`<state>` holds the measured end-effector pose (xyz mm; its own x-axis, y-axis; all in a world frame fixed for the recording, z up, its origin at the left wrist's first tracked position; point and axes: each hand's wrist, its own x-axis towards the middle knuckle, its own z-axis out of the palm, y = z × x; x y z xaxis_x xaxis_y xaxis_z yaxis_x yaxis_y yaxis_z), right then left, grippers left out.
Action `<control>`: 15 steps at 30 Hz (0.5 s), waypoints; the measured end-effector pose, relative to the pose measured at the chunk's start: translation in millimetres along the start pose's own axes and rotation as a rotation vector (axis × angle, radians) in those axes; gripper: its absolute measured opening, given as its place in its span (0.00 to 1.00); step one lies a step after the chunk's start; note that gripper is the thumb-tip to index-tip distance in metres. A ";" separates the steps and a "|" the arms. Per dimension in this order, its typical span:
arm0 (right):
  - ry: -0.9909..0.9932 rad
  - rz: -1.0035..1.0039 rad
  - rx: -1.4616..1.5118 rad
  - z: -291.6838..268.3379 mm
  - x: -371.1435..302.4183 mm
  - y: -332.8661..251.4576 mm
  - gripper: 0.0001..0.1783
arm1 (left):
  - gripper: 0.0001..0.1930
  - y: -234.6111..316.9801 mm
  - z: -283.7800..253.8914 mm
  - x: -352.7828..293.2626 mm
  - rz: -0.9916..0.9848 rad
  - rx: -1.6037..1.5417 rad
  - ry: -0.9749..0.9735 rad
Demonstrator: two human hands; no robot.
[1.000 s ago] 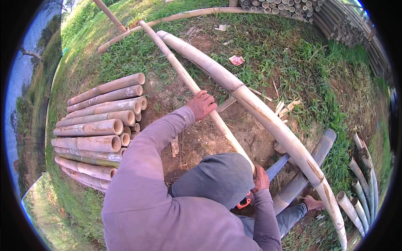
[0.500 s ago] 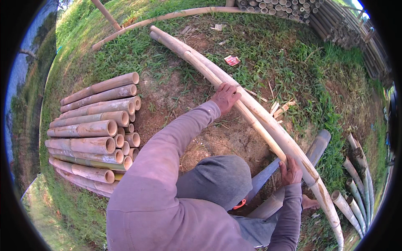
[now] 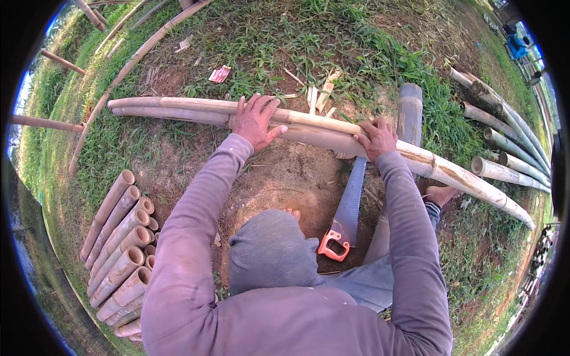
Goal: The person sits on the ground and uses a hand saw to cut long bamboo poles into shorter sections. They position each pole on a support, saw through it, and then move the cut pieces aside.
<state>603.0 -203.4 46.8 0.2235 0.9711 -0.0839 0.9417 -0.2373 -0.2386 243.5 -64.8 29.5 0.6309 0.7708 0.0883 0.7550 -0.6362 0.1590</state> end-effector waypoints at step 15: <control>-0.903 -0.001 -0.040 132.9 -291.0 -36.0 0.12 | 0.21 117.8 44.8 64.5 0.043 -0.611 -0.044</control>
<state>470.7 -480.9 -48.8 -0.0438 0.5771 -0.8155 0.9536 -0.2192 -0.2063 381.1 -91.6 9.9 0.6749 0.7347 0.0688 0.4981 -0.5224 0.6921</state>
